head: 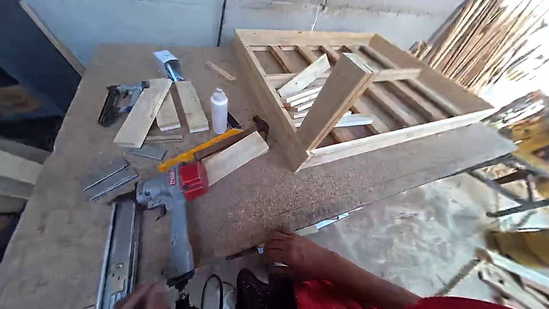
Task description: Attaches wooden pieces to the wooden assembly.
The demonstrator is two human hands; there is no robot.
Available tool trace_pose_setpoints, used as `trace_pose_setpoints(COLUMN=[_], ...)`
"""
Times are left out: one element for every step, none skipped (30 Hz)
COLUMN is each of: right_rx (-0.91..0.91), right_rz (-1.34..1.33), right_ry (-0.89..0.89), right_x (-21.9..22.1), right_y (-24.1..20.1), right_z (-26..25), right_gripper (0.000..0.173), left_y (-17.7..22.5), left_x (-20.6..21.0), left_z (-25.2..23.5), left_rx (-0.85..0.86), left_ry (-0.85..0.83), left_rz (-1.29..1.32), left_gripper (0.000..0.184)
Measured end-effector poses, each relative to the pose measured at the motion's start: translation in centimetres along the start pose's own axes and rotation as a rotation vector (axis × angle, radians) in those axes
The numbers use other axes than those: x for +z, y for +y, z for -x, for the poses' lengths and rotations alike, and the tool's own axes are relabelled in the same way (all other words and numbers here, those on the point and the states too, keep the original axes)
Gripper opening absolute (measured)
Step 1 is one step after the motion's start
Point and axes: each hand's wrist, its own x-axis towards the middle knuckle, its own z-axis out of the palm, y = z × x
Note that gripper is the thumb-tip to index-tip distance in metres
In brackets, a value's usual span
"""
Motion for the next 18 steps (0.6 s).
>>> trace_pose_setpoints(right_rx=[-0.009, -0.015, -0.014, -0.007, 0.005, 0.023, 0.049, 0.094, 0.151, 0.208, 0.251, 0.272, 0.278, 0.297, 0.34, 0.396, 0.479, 0.585], right_rz=[-0.01, -0.014, -0.003, 0.008, 0.021, 0.031, 0.045, 0.06, 0.071, 0.066, 0.057, 0.068, 0.103, 0.143, 0.18, 0.213, 0.239, 0.248], right_ry=[0.013, 0.038, 0.078, 0.12, 0.158, 0.205, 0.277, 0.365, 0.459, 0.557, 0.657, 0.758, 0.84, 0.897, 0.929, 0.945, 0.932, 0.882], right_x=[0.0, -0.1, -0.6, -1.5, -2.8, -4.2, -5.7, -7.3, -9.0, -10.6, -12.2, -13.8, -15.5, -17.1, -18.6, -20.2, -22.0, -23.8], right_y=[1.1, 2.1, 3.1, 4.1, 5.1, 6.3, 7.7, 9.4, 11.2, 12.7, 13.9, 14.8, 15.6, 16.7, 18.2, 20.1, 22.3, 24.7], right_z=[0.6, 1.2, 2.2, 3.2, 4.3, 5.3, 6.4, 7.6, 8.7, 9.7, 10.5, 11.4, 12.3, 13.1, 13.8, 14.3, 14.7, 15.0], right_gripper=[0.024, 0.023, 0.022, 0.022, 0.021, 0.02, 0.02, 0.021, 0.021, 0.021, 0.021, 0.02, 0.019, 0.019, 0.019, 0.019, 0.02, 0.024], left_y=[2.2, 3.7, 5.0, 6.1, 7.1, 7.9, 8.4, 8.7, 8.8, 8.9, 9.0, 8.9, 8.9, 9.1, 9.4, 10.2, 11.6, 13.5], left_x=[2.0, 4.3, 7.1, 10.2, 13.3, 16.3, 19.2, 22.1, 24.7, 26.9, 28.8, 30.6, 32.2, 33.3, 33.7, 33.4, 32.5, 31.2], left_z=[-1.5, -3.0, -4.7, -6.5, -8.3, -10.0, -11.6, -13.0, -14.3, -15.5, -16.6, -17.5, -18.4, -19.2, -20.0, -20.9, -22.0, -23.2], left_rx=[0.093, 0.192, 0.28, 0.345, 0.396, 0.427, 0.438, 0.439, 0.425, 0.402, 0.367, 0.324, 0.28, 0.254, 0.248, 0.258, 0.287, 0.326], left_ry=[-0.092, -0.205, -0.326, -0.455, -0.566, -0.647, -0.703, -0.736, -0.772, -0.819, -0.878, -0.945, -1.021, -1.086, -1.121, -1.115, -1.061, -0.982], left_rz=[-0.019, -0.062, -0.105, -0.153, -0.203, -0.243, -0.271, -0.298, -0.338, -0.386, -0.438, -0.499, -0.561, -0.6, -0.607, -0.564, -0.484, -0.388], left_gripper=[0.027, 0.03, 0.037, 0.046, 0.055, 0.06, 0.065, 0.071, 0.08, 0.088, 0.096, 0.104, 0.11, 0.112, 0.11, 0.107, 0.102, 0.098])
